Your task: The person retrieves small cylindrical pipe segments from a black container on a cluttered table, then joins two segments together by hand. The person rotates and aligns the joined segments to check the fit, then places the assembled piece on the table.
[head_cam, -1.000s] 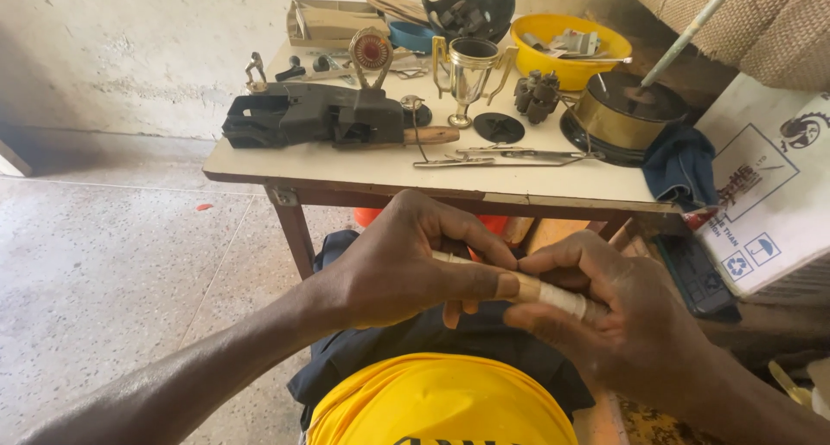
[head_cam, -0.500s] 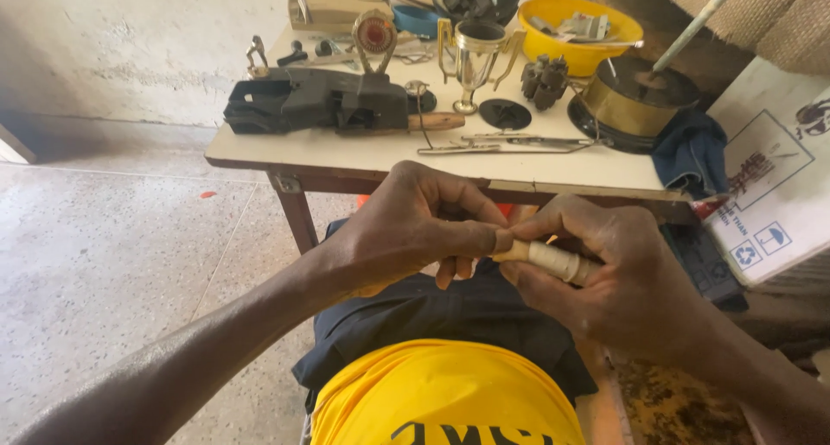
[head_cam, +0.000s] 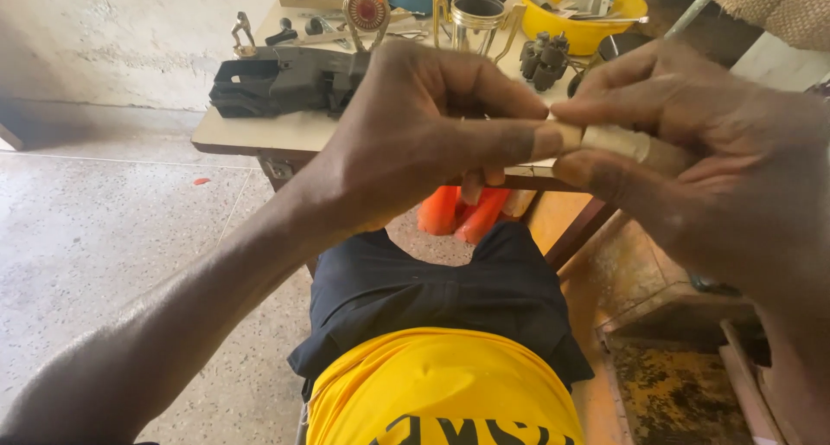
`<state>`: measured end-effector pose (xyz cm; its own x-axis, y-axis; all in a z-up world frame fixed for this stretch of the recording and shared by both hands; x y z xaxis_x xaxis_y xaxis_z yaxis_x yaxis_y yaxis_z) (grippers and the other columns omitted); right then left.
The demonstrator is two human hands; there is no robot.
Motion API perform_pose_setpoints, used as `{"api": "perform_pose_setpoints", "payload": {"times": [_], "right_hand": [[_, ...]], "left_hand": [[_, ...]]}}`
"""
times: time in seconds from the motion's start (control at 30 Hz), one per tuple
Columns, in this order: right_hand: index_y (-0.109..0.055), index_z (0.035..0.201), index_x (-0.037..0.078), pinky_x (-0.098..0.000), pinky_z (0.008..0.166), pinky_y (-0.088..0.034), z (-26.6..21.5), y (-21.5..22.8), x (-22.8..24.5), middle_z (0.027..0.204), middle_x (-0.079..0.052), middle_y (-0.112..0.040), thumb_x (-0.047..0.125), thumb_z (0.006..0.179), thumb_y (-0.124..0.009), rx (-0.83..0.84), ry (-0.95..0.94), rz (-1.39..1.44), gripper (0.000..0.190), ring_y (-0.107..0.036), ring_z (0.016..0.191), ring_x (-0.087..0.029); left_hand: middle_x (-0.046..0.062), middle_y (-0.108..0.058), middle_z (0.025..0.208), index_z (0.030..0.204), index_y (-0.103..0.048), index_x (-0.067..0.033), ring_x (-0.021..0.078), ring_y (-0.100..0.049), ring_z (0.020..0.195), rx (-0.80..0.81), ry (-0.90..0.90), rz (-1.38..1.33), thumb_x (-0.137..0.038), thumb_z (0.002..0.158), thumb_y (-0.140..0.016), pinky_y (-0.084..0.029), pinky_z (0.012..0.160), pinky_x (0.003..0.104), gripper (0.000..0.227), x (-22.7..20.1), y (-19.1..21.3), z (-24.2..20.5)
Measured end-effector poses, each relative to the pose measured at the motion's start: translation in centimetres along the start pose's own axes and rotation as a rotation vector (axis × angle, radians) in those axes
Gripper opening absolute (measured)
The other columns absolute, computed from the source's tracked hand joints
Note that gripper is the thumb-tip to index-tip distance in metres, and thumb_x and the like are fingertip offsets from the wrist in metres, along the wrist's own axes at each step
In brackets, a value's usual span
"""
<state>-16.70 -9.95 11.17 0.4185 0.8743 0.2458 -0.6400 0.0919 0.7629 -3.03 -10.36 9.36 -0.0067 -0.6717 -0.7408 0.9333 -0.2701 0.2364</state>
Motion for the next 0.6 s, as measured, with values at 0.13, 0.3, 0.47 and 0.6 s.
{"api": "perform_pose_setpoints", "payload": {"times": [0.13, 0.3, 0.47, 0.6], "right_hand": [[-0.068, 0.131, -0.013, -0.0353, 0.077, -0.057, 0.3, 1.2, -0.2, 0.122, -0.022, -0.057, 0.003, 0.097, -0.071, -0.009, -0.021, -0.032, 0.038, -0.063, 0.112, -0.032], [-0.073, 0.127, -0.019, -0.0355, 0.073, -0.052, 0.6, 2.1, 0.6, 0.109, -0.025, -0.063, 0.001, 0.100, -0.081, -0.072, 0.120, -0.125, 0.034, -0.065, 0.099, -0.032], [-0.070, 0.113, -0.020, -0.0388, 0.076, -0.055, 0.7, 2.0, 1.4, 0.102, -0.030, -0.068, 0.002, 0.098, -0.080, -0.123, 0.179, -0.066, 0.028, -0.067, 0.090, -0.034], [-0.070, 0.114, -0.017, -0.0342, 0.072, -0.060, 0.7, 1.5, 1.3, 0.102, -0.026, -0.069, 0.004, 0.093, -0.076, -0.099, 0.093, -0.027, 0.030, -0.071, 0.090, -0.030]], "left_hand": [[0.006, -0.071, 0.073, 0.096, -0.075, -0.0011, 0.0069, -0.062, 0.054, -0.039, -0.029, 0.107, -0.023, 0.092, -0.074, -0.055, 0.047, 0.017, 0.022, -1.9, 0.5, 1.0], [0.008, -0.070, 0.069, 0.093, -0.074, 0.0016, 0.0071, -0.062, 0.050, -0.069, -0.020, 0.090, -0.019, 0.089, -0.077, -0.055, 0.043, 0.017, 0.021, -2.1, 0.9, 1.4], [0.009, -0.072, 0.071, 0.096, -0.074, 0.0007, 0.0079, -0.063, 0.052, -0.035, -0.073, 0.129, -0.019, 0.096, -0.070, -0.056, 0.046, 0.017, 0.020, -2.3, 0.7, 0.8], [0.013, -0.076, 0.085, 0.098, -0.072, 0.0037, 0.0119, -0.070, 0.053, -0.092, -0.022, 0.117, -0.019, 0.087, -0.076, -0.062, 0.046, 0.019, 0.026, -2.0, 0.7, 0.1]]}}
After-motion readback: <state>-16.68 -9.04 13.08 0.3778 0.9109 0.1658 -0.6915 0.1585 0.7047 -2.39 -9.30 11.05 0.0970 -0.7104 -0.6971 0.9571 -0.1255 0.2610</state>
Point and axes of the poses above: each hand's wrist, its own z-axis towards the middle knuckle, its own y-axis out of the back of the hand, x = y × z, the point moved 9 cm from there along z, towards the middle knuckle
